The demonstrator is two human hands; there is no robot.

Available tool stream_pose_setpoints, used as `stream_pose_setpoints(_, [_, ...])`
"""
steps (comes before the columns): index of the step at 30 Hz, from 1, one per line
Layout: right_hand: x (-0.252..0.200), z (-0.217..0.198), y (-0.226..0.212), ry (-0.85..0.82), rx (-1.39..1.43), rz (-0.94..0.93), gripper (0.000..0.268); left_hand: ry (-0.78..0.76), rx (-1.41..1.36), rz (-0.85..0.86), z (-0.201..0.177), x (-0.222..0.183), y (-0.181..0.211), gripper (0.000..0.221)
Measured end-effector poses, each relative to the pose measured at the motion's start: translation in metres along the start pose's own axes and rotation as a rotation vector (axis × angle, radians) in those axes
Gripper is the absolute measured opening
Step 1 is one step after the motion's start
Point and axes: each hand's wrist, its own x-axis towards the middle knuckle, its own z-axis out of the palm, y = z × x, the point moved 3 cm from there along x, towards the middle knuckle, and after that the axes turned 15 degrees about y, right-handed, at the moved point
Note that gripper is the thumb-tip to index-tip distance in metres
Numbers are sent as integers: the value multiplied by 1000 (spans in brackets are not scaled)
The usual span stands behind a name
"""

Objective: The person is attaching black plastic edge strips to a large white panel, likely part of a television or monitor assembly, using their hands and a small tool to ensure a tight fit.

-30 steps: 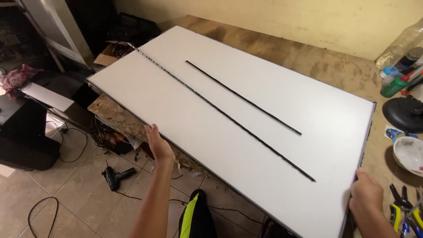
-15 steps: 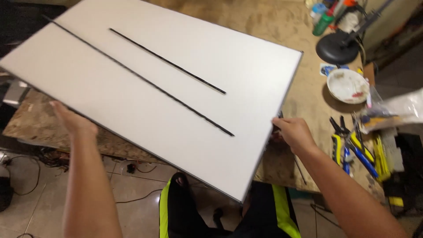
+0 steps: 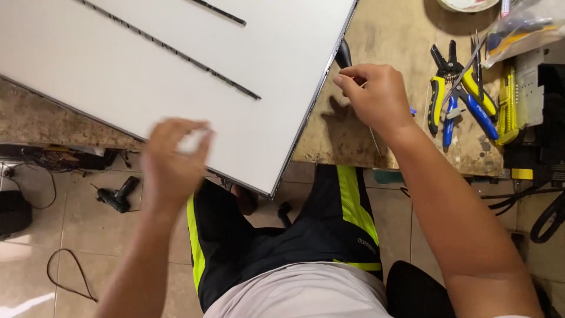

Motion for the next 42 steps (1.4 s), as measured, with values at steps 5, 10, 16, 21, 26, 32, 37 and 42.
stream_pose_setpoints(5, [-31,-32,6,-52,-355,-228,30,-159,-44,-62,13,-60,99,18])
stream_pose_setpoints(10, [-30,-22,37,-79,-418,-232,31,-126,60,-40,30,-73,119,18])
stream_pose_setpoints(16, [-20,-31,33,-96,-352,-126,33,-98,114,-88,50,-69,128,21])
stream_pose_setpoints(21, [-5,-30,68,78,-450,-277,29,-108,141,-187,54,-62,133,10])
stream_pose_setpoints(26, [-8,-28,69,225,-544,-376,19,-114,181,-151,62,-60,135,14])
stream_pose_setpoints(32, [-29,-27,7,-11,215,30,16,-109,195,-200,67,-54,131,8])
stream_pose_setpoints(37, [-53,11,-18,-239,872,679,30,-107,189,-267,68,-53,130,6])
stream_pose_setpoints(42, [-54,34,-2,-235,985,809,27,-44,129,-199,64,-54,136,6])
